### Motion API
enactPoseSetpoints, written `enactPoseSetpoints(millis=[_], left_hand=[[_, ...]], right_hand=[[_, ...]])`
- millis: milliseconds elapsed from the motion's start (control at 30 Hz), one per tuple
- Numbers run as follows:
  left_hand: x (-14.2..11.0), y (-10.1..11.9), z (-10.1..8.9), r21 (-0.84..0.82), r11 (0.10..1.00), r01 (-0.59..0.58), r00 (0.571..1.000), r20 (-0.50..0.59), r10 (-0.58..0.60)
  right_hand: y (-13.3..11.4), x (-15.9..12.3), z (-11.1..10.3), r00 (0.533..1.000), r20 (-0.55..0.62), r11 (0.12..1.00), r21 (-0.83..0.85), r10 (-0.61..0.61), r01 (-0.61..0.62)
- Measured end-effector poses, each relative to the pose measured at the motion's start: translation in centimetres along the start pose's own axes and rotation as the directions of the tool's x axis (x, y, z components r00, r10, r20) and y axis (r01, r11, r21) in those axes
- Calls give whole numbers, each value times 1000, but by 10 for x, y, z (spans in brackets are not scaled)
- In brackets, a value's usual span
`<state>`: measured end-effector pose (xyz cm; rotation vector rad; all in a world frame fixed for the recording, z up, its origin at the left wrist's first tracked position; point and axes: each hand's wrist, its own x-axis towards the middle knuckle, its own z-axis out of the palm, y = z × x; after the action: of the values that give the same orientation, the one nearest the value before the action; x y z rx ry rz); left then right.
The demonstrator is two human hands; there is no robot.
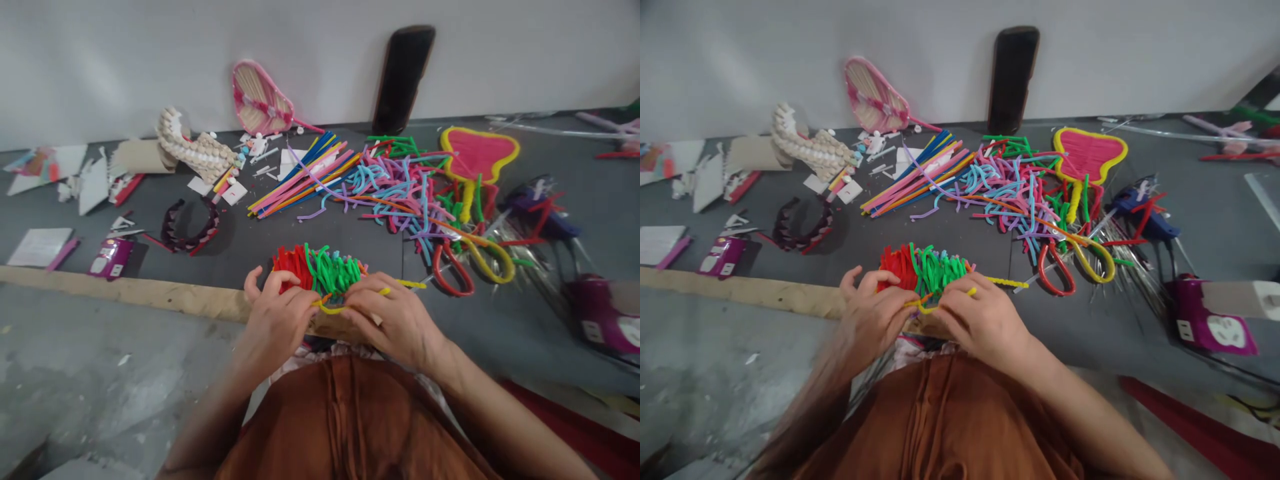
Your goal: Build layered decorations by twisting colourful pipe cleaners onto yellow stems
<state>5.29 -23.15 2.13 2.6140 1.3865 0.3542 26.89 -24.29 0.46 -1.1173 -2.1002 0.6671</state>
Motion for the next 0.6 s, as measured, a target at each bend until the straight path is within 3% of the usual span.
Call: enactPoseSetpoints(millis=[300, 600], left_hand=[[-1, -2, 0, -4, 1000, 18, 1000, -25, -18], [-4, -4, 1, -28, 999, -31, 996, -82, 28]], right_hand=[[22, 17, 14, 995, -12, 995, -28, 97, -97], [15, 35, 27, 992, 3, 992, -35, 123, -123]])
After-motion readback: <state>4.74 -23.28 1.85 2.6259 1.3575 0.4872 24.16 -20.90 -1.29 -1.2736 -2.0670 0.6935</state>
